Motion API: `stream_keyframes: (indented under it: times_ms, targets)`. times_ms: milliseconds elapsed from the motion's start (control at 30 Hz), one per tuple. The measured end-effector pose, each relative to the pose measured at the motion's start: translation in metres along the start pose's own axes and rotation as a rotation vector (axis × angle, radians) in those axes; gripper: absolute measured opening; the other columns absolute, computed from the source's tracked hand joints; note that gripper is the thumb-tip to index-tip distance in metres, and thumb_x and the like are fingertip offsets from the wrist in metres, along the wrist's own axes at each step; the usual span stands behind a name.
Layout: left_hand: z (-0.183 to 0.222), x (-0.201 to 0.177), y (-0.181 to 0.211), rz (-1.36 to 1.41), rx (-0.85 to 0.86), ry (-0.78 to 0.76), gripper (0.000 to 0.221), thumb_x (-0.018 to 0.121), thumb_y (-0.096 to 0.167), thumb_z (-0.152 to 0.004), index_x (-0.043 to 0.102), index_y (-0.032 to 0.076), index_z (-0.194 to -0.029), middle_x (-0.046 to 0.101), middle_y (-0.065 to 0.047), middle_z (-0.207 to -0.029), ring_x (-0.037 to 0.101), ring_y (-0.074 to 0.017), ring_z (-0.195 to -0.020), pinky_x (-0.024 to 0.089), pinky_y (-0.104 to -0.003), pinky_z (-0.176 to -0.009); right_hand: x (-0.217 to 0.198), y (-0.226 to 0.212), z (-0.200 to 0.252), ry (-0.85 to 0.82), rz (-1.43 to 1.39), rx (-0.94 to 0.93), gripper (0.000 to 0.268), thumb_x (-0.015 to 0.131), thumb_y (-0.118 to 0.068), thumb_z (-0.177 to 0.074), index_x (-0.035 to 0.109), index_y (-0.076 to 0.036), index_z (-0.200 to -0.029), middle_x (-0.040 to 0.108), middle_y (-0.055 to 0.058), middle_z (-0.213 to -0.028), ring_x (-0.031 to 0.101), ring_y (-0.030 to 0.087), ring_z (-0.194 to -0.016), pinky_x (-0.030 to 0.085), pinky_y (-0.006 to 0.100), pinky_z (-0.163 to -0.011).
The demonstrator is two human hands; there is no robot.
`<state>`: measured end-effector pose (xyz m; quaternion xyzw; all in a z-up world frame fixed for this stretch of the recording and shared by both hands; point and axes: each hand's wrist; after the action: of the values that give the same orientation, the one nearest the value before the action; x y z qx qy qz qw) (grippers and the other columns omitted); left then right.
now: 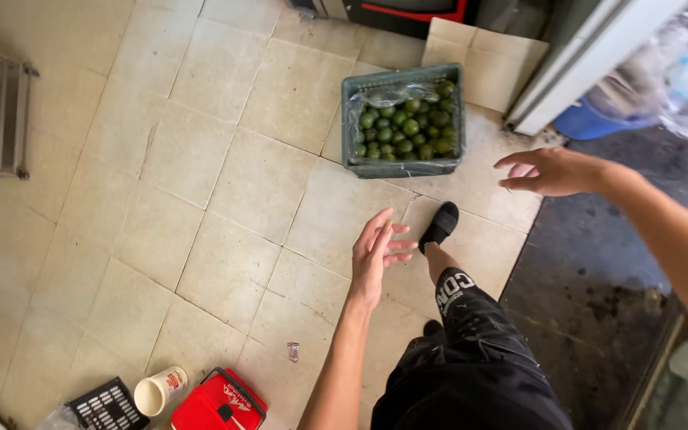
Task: Move citrus fruits from a crate on the floor to a workbench and a display basket at a fruit juice stall.
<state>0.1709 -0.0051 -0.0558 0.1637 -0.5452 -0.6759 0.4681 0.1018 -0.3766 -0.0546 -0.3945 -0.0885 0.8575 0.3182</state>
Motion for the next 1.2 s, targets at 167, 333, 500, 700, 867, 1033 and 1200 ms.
stream_keyframes:
  times_ms: [167,333,500,700,867,1033,1200]
  targets:
    - [-0.117,-0.027,-0.002,-0.060,-0.147,0.098,0.057,0.048,0.041,-0.103,0.046,0.011,-0.152,0.071,-0.012,-0.119,0.077,-0.0216,-0.093,0.066,-0.037,-0.080,0.021,0.034,-0.231,-0.017,-0.233,0.010,0.063,0.055,-0.056,-0.093,0.050,-0.032,-0.151,0.068,0.005,-0.140,0.068,0.026,-0.123,0.052,0.050,-0.111]
    - [-0.254,-0.071,-0.091,0.246,-0.231,0.063,0.061,0.054,0.044,-0.103,0.046,0.009,-0.152,0.069,-0.018,-0.123,0.075,-0.0265,-0.097,0.063,-0.041,-0.084,0.103,0.094,-0.432,0.118,-0.396,0.110,0.062,0.067,-0.049,-0.091,0.060,-0.019,-0.145,0.074,0.015,-0.132,0.071,0.031,-0.121,0.056,0.045,-0.107]
    - [-0.385,-0.116,-0.196,0.431,-0.286,0.025,0.071,0.056,0.051,-0.100,0.042,0.008,-0.155,0.067,-0.017,-0.129,0.071,-0.0283,-0.112,0.059,-0.044,-0.095,0.163,0.132,-0.597,0.320,-0.223,0.070,0.071,0.073,-0.047,-0.087,0.058,-0.006,-0.143,0.062,0.023,-0.141,0.059,0.037,-0.132,0.048,0.045,-0.111]
    - [-0.484,-0.166,-0.289,0.528,-0.294,0.011,0.074,0.055,0.054,-0.099,0.039,0.010,-0.157,0.061,-0.016,-0.139,0.060,-0.0282,-0.129,0.051,-0.049,-0.108,0.162,0.113,-0.696,0.447,-0.170,0.251,0.085,0.073,-0.048,-0.089,0.039,-0.008,-0.156,0.044,0.025,-0.149,0.051,0.043,-0.130,0.047,0.050,-0.103]
    - [-0.524,-0.188,-0.342,0.609,-0.381,0.106,0.073,0.057,0.053,-0.100,0.040,0.010,-0.157,0.054,-0.022,-0.146,0.056,-0.0300,-0.134,0.049,-0.052,-0.112,0.147,0.064,-0.683,0.533,-0.096,0.387,0.072,0.081,-0.047,-0.085,0.051,-0.013,-0.141,0.053,0.018,-0.145,0.059,0.036,-0.127,0.052,0.049,-0.100]
    - [-0.557,-0.188,-0.347,0.503,-0.453,0.144,0.085,0.065,0.056,-0.087,0.030,0.029,-0.159,0.032,-0.005,-0.160,0.047,-0.0192,-0.140,0.046,-0.047,-0.114,0.150,0.035,-0.643,0.463,-0.487,0.266,0.077,0.076,-0.049,-0.084,0.046,-0.008,-0.142,0.071,0.018,-0.108,0.073,0.034,-0.081,0.064,0.047,-0.070]
    - [-0.563,-0.189,-0.345,0.711,-0.380,0.246,0.061,0.074,0.051,-0.087,0.058,0.013,-0.132,0.059,-0.013,-0.126,0.067,-0.0264,-0.112,0.059,-0.056,-0.098,0.162,0.055,-0.678,0.432,-0.500,-0.045,0.055,0.066,-0.044,-0.099,0.062,-0.007,-0.139,0.071,0.018,-0.122,0.074,0.028,-0.095,0.062,0.045,-0.080]
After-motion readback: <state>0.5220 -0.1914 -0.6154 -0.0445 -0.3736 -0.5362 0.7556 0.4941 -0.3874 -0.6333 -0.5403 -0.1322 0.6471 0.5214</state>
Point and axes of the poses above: each hand's wrist, its own z-axis away from the middle knuckle, its own x-axis out of the palm, y = z × x
